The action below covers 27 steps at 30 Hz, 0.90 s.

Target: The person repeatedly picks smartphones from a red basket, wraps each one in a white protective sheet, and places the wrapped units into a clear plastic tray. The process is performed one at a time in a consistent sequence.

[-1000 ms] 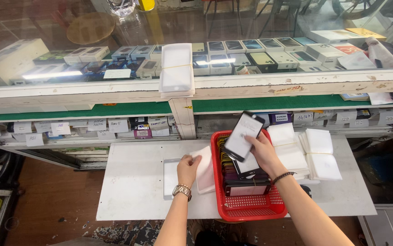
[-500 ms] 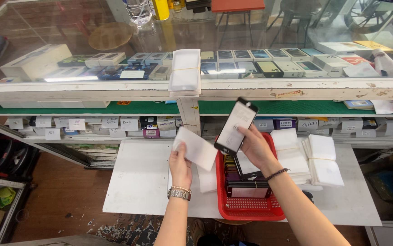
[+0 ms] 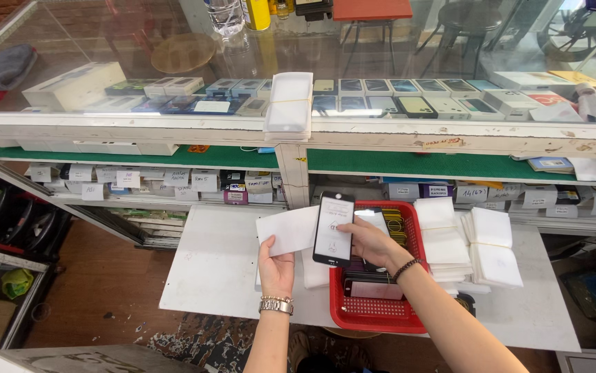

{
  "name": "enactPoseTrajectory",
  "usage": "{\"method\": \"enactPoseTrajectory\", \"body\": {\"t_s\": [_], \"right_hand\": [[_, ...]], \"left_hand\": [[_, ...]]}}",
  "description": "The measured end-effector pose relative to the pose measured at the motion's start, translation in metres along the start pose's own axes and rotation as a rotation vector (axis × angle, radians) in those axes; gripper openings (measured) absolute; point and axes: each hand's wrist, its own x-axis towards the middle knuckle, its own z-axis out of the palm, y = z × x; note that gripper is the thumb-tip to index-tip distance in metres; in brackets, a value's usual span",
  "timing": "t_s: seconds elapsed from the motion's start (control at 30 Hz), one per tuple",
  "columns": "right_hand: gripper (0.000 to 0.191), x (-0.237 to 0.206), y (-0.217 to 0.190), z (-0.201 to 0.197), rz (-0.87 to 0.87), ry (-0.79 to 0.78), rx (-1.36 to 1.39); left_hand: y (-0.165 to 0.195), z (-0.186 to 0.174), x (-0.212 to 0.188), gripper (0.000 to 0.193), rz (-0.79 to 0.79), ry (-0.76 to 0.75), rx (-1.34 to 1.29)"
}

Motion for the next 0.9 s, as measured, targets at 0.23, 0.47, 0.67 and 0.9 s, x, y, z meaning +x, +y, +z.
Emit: {"method": "enactPoseTrajectory", "body": {"t_s": [0.23,0.47,0.67,0.9], "right_hand": [[0.044,-0.016,-0.029,-0.002,-0.369,0.165,-0.63],[0.044,-0.026,-0.049,-0.005,-0.357,-0.081,-0.689],[0.045,-0.034,-0.071,-0.023,-0.606,0.101,-0.249],[0.055,-0.059,-0.084,-0.046,-0.278,0.004,-0.494]], "left_hand": [[0.015,0.018,-0.005,0.056,0.588,-0.042,0.984],[-0.006,0.046,0.009,0.043,0.104,-0.575,1.609],[-0.02,0.043,-0.003,0.048,0.183,-0.549,1.47],[-0.024,0.048,-0.004,0.019,0.102,-0.327,1.168]]}}
